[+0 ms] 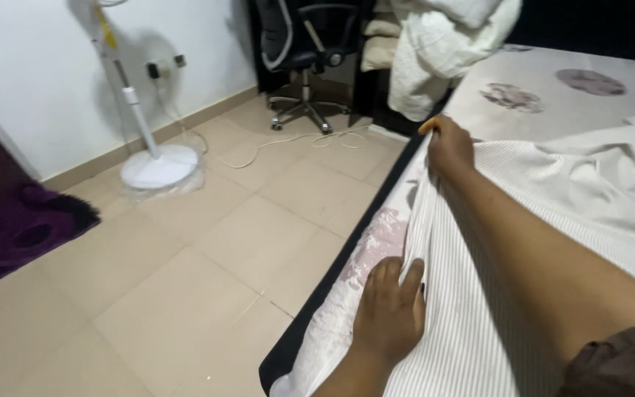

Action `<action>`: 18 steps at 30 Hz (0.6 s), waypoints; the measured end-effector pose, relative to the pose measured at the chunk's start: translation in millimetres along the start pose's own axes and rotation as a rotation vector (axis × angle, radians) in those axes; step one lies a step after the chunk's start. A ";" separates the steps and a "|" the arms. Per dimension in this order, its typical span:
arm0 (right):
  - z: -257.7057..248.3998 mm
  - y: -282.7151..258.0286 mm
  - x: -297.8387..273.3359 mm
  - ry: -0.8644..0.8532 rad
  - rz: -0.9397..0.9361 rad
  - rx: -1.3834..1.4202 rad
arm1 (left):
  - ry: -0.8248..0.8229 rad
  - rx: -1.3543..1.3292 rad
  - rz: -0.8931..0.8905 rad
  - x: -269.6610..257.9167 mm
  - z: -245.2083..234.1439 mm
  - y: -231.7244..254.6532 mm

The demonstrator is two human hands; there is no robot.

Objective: The person is making a bed by tucking in the sheets.

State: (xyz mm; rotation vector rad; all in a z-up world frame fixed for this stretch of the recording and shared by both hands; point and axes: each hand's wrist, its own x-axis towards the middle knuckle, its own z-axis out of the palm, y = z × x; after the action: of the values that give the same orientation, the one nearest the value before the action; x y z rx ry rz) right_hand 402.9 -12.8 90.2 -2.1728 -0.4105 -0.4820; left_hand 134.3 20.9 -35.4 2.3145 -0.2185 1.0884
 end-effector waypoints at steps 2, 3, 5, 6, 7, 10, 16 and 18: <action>25.9 28.6 12.5 0.013 -0.050 0.018 | -0.016 -0.006 -0.034 0.9 4.7 -6.8; 38.6 43.3 16.8 0.029 -0.091 0.025 | -0.036 -0.025 -0.070 -0.2 7.1 -8.3; 47.1 54.0 8.8 0.010 -0.125 -0.010 | -0.002 0.002 -0.081 0.1 6.5 -9.9; 52.1 59.2 2.8 0.000 -0.154 -0.052 | 0.028 0.020 -0.083 -1.4 5.1 -10.1; 54.7 67.8 -7.8 -0.007 -0.157 -0.046 | 0.029 0.026 -0.089 -1.7 5.4 -9.7; 59.4 85.5 -27.5 -0.060 -0.060 -0.074 | 0.083 0.081 -0.090 2.9 3.5 -8.1; 66.7 93.5 -36.4 -0.035 -0.097 0.003 | 0.025 0.036 -0.178 10.5 -5.9 -2.9; 69.8 95.9 -31.8 -0.035 -0.090 -0.017 | 0.003 0.012 -0.222 14.2 -7.4 -3.1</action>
State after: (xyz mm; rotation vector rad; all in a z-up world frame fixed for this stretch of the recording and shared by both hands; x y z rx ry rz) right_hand 431.9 -16.6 -29.1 -2.1890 -0.5266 -0.4991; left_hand 139.9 28.8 -22.3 2.2831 0.0458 0.9837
